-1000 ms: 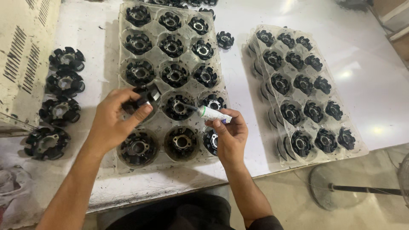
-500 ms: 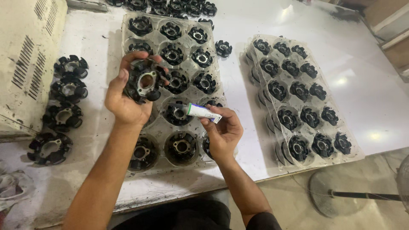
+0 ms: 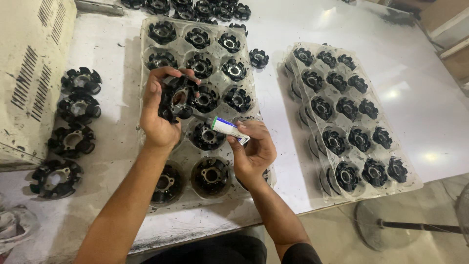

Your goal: The person picks black plastic impeller parts one at a time and applies adhesive from a small tube to each part's hub, then places the glued part into a plastic tray. They occasionally wipe the tube tip with a cloth and continue with the next part.

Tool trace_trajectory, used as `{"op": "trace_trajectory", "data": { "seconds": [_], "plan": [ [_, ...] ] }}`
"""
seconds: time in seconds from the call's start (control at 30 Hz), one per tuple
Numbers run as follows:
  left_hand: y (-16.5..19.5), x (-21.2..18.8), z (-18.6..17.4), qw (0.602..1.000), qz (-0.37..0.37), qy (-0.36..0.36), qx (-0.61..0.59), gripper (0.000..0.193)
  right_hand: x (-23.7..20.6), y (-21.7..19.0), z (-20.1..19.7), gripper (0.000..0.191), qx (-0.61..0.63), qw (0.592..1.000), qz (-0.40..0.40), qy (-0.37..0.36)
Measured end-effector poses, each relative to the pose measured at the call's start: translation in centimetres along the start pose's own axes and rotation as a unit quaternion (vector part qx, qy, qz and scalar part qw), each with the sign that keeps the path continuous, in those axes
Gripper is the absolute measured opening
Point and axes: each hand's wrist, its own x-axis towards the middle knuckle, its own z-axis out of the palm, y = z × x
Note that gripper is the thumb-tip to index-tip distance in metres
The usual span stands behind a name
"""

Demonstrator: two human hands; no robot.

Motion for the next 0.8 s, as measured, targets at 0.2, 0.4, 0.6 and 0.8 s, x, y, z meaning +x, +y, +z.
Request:
{"op": "trace_trajectory", "data": {
  "seconds": [0.2, 0.4, 0.6, 0.8],
  "plan": [
    [0.14, -0.46, 0.15, 0.999, 0.011, -0.002, 0.052, 0.047, 0.02, 0.46, 0.55, 0.026, -0.034, 0.999, 0.002, -0.004],
    [0.51, -0.44, 0.67, 1.0, 0.003, 0.001, 0.03, 0.047, 0.13, 0.54, 0.54, 0.026, -0.052, 0.999, 0.006, 0.004],
    [0.45, -0.65, 0.66, 0.999, -0.002, -0.006, 0.044, 0.05, -0.02, 0.55, 0.64, 0.026, -0.062, 0.998, 0.009, 0.005],
    [0.19, -0.96, 0.75, 0.997, 0.003, -0.017, 0.069, 0.053, 0.13, 0.58, 0.53, 0.028, -0.079, 0.997, 0.004, -0.002]
  ]
}}
